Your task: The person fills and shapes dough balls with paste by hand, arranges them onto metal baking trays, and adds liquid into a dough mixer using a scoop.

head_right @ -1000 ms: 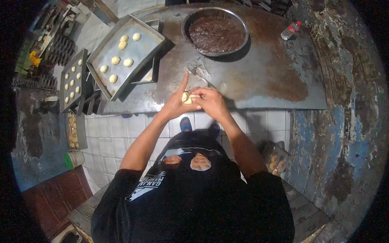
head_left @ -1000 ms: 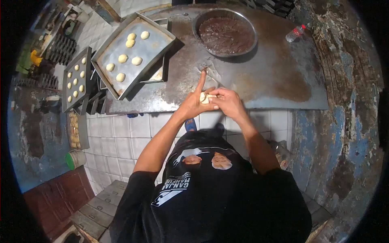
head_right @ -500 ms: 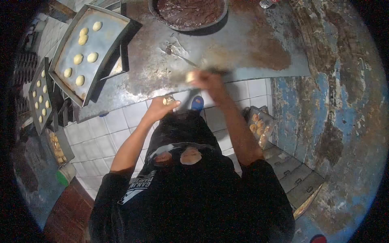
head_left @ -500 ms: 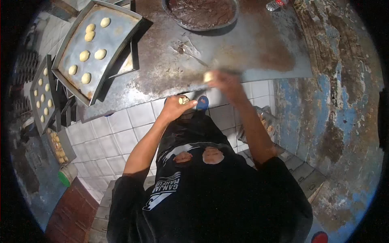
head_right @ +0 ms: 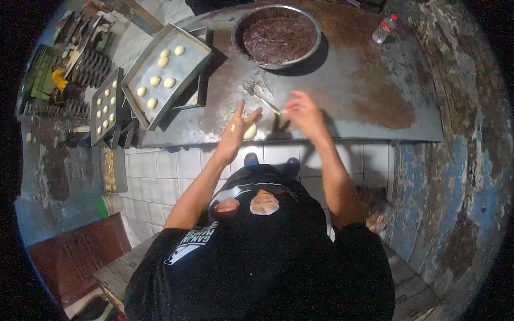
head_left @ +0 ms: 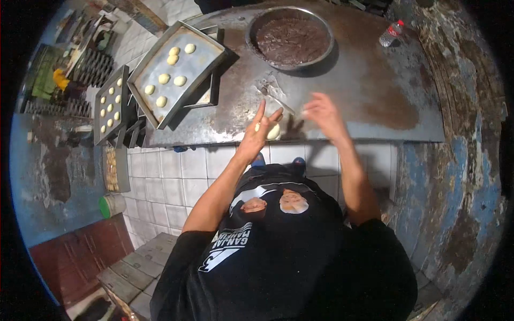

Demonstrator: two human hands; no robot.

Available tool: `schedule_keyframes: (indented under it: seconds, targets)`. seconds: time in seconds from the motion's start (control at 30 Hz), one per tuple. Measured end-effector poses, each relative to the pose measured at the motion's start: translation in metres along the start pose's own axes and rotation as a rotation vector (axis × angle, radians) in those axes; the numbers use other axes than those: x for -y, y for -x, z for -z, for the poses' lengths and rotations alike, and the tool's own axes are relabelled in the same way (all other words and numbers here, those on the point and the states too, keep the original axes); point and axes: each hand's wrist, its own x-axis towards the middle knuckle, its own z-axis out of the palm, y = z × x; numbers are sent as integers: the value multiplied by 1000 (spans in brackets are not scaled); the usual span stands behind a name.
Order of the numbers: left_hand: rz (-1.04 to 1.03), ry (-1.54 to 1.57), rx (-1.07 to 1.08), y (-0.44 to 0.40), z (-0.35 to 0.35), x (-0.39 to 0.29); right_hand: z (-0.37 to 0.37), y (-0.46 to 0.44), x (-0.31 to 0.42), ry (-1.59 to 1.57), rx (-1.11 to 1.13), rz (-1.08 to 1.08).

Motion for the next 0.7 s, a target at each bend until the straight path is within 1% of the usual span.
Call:
schedule_keyframes:
  seconds: [0.03, 0.07, 0.1, 0.13, 0.17, 0.2, 0.23, 0.27, 0.3, 0.33, 0.37, 0.4, 0.47, 0.5, 0.53, 0.6, 0.63, 0.67, 0.7]
  targets:
    - [-58, 89, -9, -6, -9, 0, -15, -2, 23, -115, 215, 25]
    - [-86, 94, -19, -10, -14, -5, -27, -9, 36, -120, 356, 61]
    - [-10, 32, -21, -11, -17, -10, -33, -19, 55, 10, 465, -60]
    - [69, -31, -32, -12, -16, -18, -31, -28, 67, 25, 487, -40]
    - [33, -1, 20, -13, -14, -26, -35, -39, 78, 385, 597, 93]
    - [59, -58, -8, -17, -6, -13, -44, -50, 90, 743, 695, 239]
    - [93, -121, 79, -17, 5, -19, -53, -44, 103, 690, 697, 297]
    - [136, -177, 168, -14, 14, -22, -66, -42, 99, 690, 739, 312]
    - [138, -167, 126, -8, 19, -25, -79, -42, 92, 246, 650, 244]
    - [175, -30, -14, -4, 24, -29, -94, -39, 94, -187, 541, 155]
    - [205, 108, -151, -3, 29, -31, -108, -31, 98, -106, 301, 254]
    - [197, 121, -189, -3, 37, -28, -120, -29, 93, -99, 341, 255]
    - [212, 543, -343, 0, 51, -13, -143, -25, 70, 489, 136, 958]
    - [53, 605, -271, 1, 55, -16, -158, -22, 57, 440, 223, 887]
    - [50, 618, -293, 1, 61, -14, -173, -24, 45, 440, 250, 887]
    - [6, 763, -362, -2, 75, -15, -202, -36, 34, 214, 177, 389]
    - [-36, 628, -434, -3, 82, -19, -216, -44, 37, 116, 195, 123]
    - [-33, 643, -440, -6, 96, -22, -232, -53, 33, 130, 202, 116]
    - [-28, 633, -509, -10, 112, -23, -252, -62, 32, -10, 251, 62]
